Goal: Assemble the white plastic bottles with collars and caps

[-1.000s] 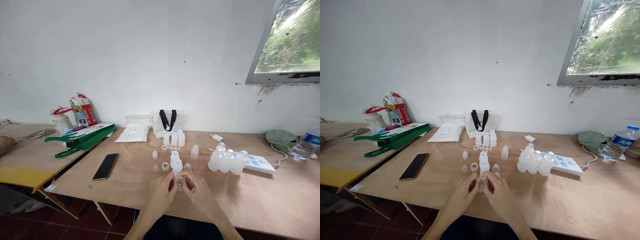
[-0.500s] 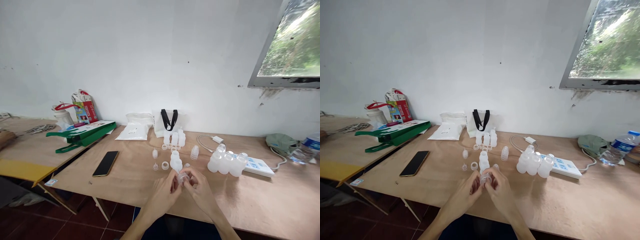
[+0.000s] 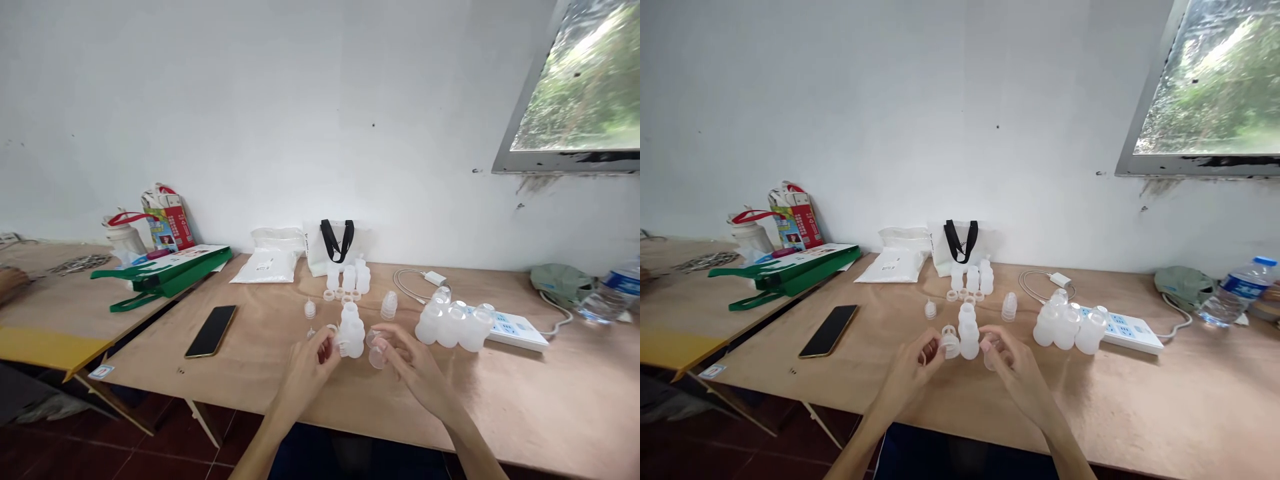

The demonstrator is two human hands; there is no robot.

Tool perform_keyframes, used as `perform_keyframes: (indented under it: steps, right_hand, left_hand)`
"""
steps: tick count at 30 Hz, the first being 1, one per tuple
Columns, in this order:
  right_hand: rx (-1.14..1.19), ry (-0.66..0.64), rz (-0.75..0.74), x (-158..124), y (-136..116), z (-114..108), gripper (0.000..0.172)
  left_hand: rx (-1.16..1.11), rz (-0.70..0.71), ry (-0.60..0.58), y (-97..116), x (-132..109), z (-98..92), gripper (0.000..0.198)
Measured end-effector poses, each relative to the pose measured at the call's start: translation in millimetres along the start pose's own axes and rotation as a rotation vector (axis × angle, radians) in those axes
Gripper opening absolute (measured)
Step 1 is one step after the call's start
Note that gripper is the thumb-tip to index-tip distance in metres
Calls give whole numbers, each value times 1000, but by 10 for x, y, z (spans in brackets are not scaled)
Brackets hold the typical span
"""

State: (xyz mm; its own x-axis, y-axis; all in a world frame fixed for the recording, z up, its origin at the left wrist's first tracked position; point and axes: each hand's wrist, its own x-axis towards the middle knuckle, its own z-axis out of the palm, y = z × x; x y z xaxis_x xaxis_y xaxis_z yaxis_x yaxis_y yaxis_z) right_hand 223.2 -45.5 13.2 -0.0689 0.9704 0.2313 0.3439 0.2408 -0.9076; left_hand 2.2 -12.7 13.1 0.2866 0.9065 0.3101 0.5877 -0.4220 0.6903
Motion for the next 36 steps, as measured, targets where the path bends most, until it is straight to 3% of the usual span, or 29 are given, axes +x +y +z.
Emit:
perform_keyframes:
  steps: [7,19,26,32,36]
  right_hand:
    - [123,-187,13,5,1,177,43]
    - [406,-289,49,27,-15,64,42]
    - [336,-144,-7,68,3,51,42]
    - [224,161,1,140,133,-141,47]
    - [198,197,-12,229,336,-130,48]
  left_hand:
    - [-138,69,-105,56,-45,267,21]
    - [-251,94,-95,24,-21,202,22]
    - [-260,65,-210,56,-40,121,30]
    - [-177,139,-3,-106,8,323,36]
    - [-191,109,-56,-249,31,493,53]
